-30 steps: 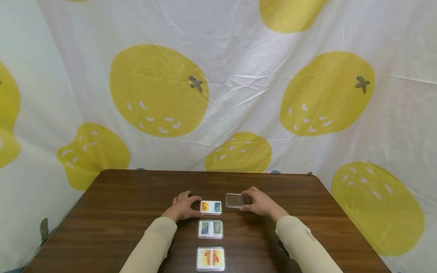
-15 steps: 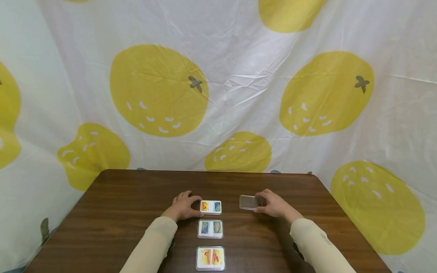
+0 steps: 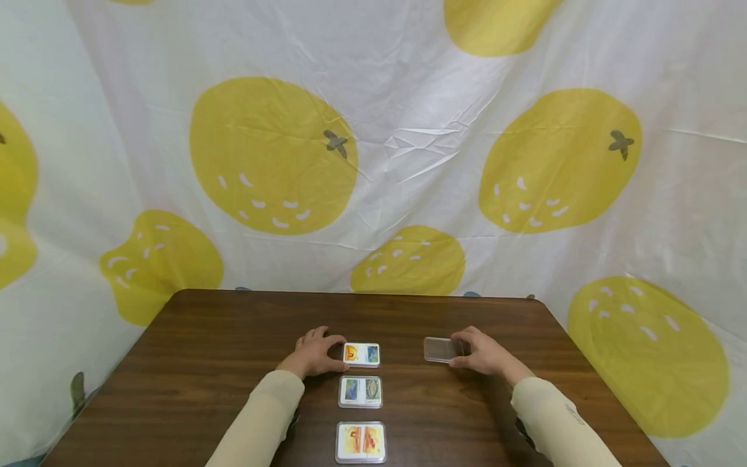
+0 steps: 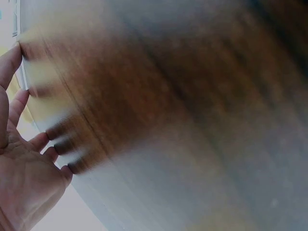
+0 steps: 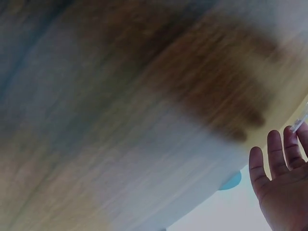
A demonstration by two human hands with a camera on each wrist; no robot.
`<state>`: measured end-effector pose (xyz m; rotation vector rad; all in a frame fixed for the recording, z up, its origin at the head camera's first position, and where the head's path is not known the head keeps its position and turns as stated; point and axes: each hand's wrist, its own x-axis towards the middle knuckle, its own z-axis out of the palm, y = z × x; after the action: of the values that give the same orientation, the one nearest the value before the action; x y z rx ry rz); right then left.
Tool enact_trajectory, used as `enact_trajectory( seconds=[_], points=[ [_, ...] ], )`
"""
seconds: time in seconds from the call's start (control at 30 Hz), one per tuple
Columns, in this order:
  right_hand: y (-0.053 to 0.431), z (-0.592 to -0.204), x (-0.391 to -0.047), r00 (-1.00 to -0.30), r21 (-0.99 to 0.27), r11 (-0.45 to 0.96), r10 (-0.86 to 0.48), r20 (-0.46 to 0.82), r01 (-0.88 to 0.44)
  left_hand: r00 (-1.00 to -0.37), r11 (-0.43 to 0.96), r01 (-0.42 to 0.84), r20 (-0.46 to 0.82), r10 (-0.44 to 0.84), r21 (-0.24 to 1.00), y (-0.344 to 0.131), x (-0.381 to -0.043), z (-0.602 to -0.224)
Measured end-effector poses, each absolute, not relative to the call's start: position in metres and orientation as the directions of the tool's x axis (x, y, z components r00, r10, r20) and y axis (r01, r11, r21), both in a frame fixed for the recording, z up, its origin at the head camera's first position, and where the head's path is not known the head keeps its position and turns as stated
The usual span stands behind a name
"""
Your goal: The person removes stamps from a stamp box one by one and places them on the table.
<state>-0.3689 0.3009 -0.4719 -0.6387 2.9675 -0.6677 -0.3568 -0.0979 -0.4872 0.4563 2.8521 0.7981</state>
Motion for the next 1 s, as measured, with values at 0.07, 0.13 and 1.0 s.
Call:
enact_trajectory(
  seconds=[0.07,0.13,1.0],
  points=[
    [0.3031,-0.4725,-0.3683,-0.917,-0.421,0.823,-0.396,0.055,-0.38,-0.943,0.813,0.251,-0.058,0.328,0.526,-0.0978,-0.3565,-0.4869],
    [0.3044,-0.4733,-0.3675,-0.92,-0.429,0.823,-0.39,0.051,-0.372,-0.943,0.814,0.251,-0.059,0.329,0.524,-0.0978,-0.3565,-0.4866],
    [0.3023,-0.4728,-0.3603,-0.924,-0.395,0.85,-0.382,-0.004,-0.35,-0.942,0.807,0.248,-0.059,0.329,0.536,-0.0983,-0.3565,-0.4872]
  ],
)
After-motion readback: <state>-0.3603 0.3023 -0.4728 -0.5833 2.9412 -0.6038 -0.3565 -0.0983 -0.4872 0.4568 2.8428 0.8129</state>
